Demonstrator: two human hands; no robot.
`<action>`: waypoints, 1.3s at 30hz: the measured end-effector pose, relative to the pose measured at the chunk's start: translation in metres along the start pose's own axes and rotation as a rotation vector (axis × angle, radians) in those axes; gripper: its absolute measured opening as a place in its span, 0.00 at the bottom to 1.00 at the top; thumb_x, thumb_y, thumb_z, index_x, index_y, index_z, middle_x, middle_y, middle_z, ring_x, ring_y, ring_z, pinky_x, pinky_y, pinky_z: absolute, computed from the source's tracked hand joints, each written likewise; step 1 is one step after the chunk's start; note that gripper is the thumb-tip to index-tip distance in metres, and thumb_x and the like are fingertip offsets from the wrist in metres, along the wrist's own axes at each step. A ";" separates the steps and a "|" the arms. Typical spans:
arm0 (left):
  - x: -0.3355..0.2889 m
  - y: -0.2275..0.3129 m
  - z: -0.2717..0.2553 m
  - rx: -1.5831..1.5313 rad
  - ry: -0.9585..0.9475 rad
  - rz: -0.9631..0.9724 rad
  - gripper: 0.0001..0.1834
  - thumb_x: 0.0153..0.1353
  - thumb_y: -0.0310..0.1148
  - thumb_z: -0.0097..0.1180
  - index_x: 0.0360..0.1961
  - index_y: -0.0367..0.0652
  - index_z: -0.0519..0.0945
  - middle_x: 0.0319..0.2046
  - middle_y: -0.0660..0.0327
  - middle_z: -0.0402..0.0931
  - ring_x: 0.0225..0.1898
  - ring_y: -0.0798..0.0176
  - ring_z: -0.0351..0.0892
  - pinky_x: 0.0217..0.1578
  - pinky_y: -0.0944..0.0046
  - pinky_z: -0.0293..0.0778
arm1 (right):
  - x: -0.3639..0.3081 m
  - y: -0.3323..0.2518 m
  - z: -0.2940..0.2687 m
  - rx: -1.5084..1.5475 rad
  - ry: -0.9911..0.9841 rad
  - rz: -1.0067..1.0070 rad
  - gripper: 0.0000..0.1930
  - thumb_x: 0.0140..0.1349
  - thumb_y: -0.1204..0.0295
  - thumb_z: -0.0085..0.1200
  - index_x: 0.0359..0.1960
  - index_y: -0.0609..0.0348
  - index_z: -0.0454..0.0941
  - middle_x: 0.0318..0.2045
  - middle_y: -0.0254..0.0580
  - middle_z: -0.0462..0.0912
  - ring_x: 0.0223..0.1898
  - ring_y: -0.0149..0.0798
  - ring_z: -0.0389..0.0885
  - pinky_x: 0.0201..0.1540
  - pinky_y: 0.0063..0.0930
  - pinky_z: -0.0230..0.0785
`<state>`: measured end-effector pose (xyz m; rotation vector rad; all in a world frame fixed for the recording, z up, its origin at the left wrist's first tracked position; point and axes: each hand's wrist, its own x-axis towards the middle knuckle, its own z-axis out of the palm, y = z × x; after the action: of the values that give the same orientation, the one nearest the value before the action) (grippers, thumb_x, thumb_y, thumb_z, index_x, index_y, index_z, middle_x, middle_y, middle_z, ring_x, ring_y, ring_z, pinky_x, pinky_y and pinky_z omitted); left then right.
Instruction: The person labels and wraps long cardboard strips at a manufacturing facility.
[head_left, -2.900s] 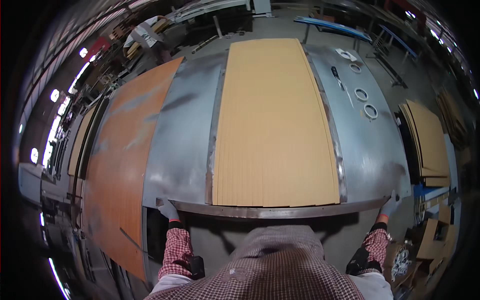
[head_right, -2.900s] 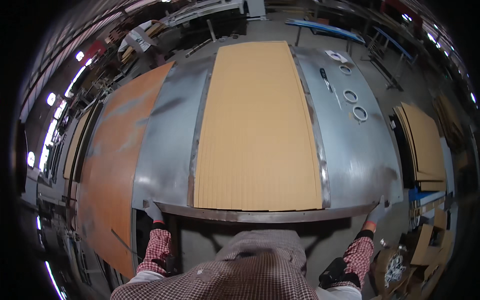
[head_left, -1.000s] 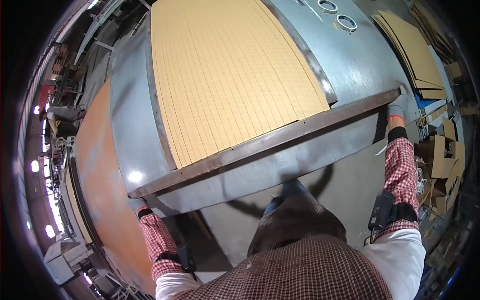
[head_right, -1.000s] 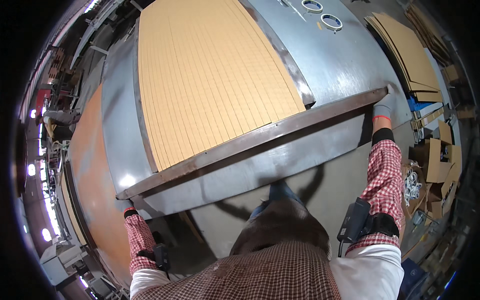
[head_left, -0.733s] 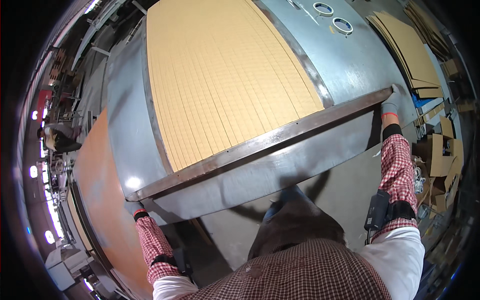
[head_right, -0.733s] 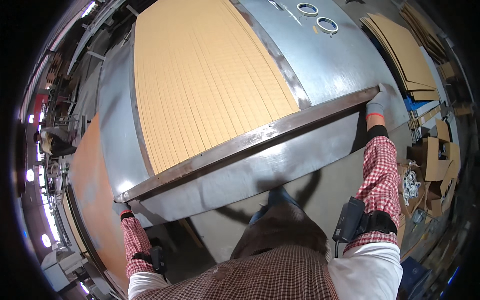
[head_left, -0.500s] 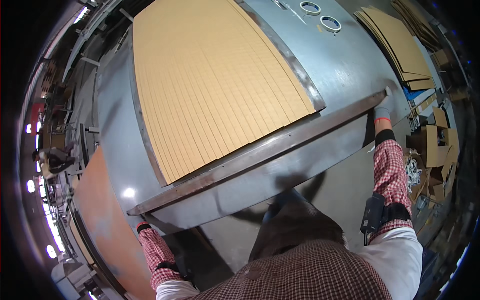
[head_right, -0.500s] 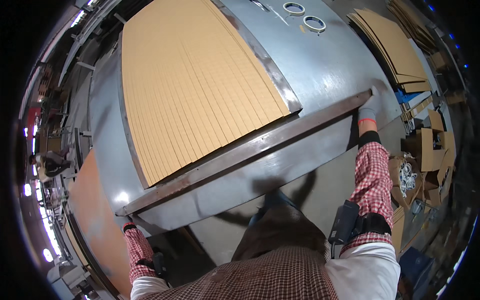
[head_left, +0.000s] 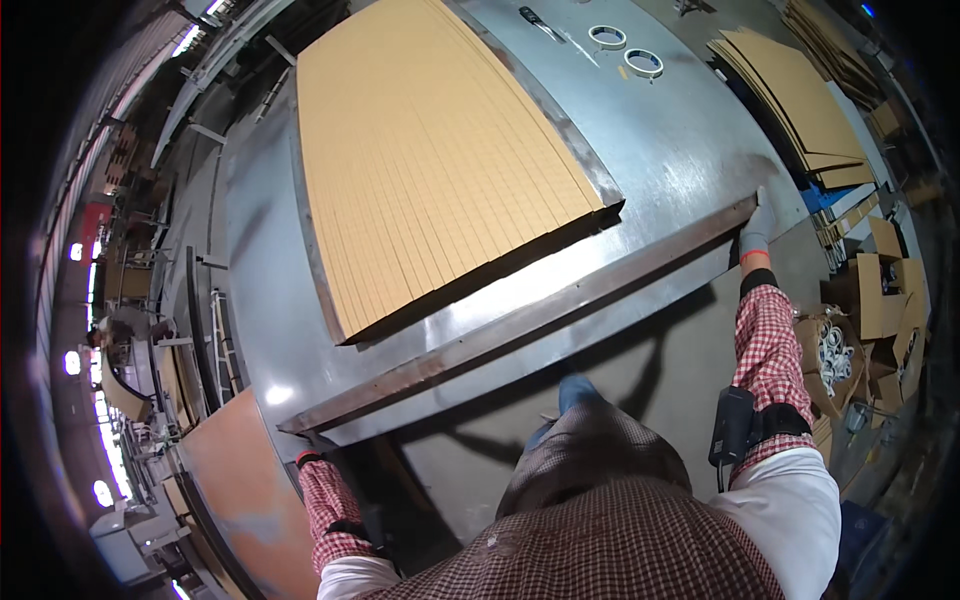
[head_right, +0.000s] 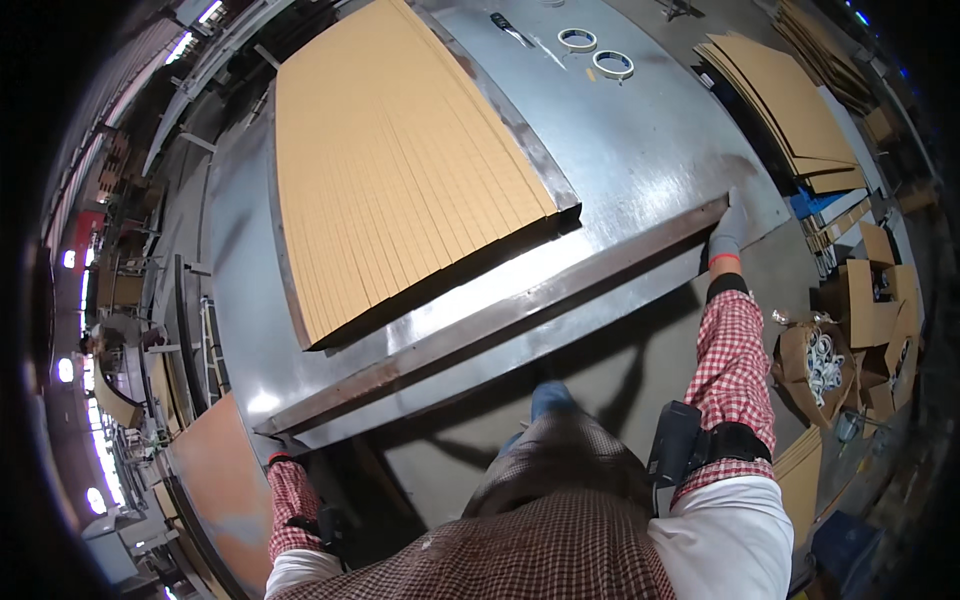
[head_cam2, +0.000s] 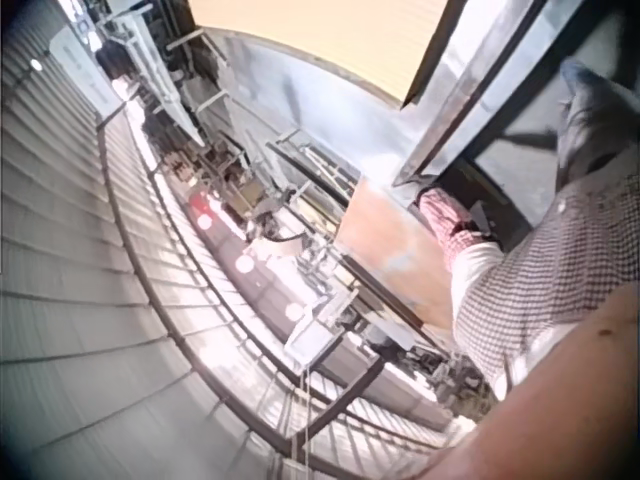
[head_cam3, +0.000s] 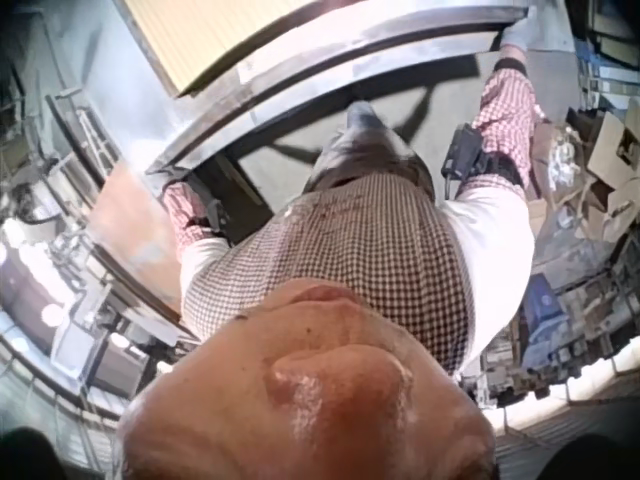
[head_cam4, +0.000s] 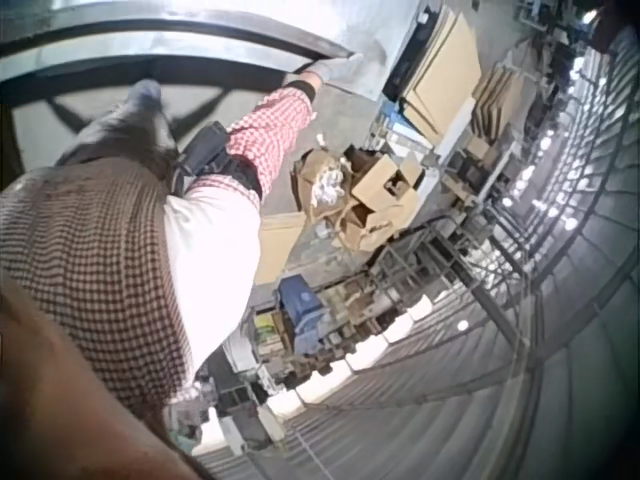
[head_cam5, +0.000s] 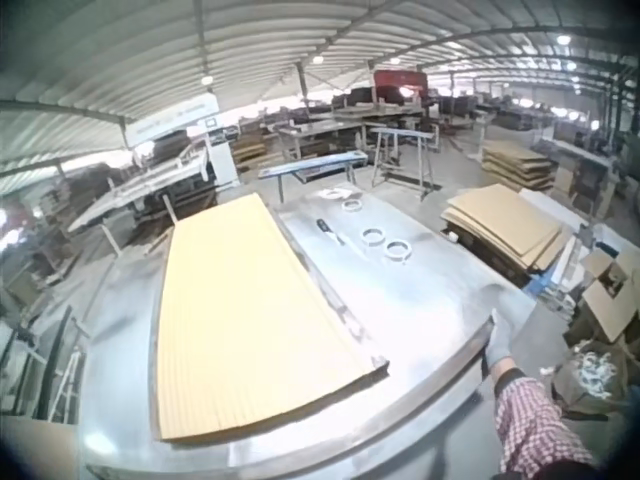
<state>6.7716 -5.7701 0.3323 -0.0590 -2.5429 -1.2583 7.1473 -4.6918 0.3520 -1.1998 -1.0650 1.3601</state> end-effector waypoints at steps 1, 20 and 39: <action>-0.016 0.008 0.029 -0.407 -0.017 -0.308 0.26 0.66 0.47 0.38 0.55 0.39 0.71 0.54 0.55 0.71 0.52 0.54 0.73 0.53 0.56 0.71 | -0.001 -0.009 -0.008 -0.028 0.038 -0.014 0.29 0.60 0.56 0.51 0.53 0.72 0.72 0.51 0.45 0.75 0.52 0.38 0.72 0.56 0.28 0.62; 0.022 0.043 0.066 -0.591 0.118 -0.522 0.24 0.63 0.48 0.41 0.49 0.42 0.77 0.46 0.56 0.77 0.44 0.54 0.77 0.48 0.53 0.72 | 0.051 -0.017 0.019 0.268 0.038 -0.107 0.21 0.56 0.62 0.57 0.47 0.64 0.76 0.44 0.43 0.78 0.43 0.38 0.76 0.49 0.32 0.69; 0.083 0.011 -0.027 -0.256 0.554 -0.248 0.28 0.62 0.51 0.43 0.42 0.34 0.79 0.42 0.54 0.78 0.40 0.57 0.78 0.39 0.59 0.75 | 0.048 0.003 0.062 0.300 -0.057 0.065 0.18 0.60 0.61 0.50 0.45 0.63 0.76 0.44 0.41 0.78 0.44 0.40 0.76 0.50 0.32 0.68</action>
<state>6.7009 -5.7924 0.3798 0.4940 -1.9491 -1.4405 7.0849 -4.6445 0.3504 -0.9853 -0.8315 1.5504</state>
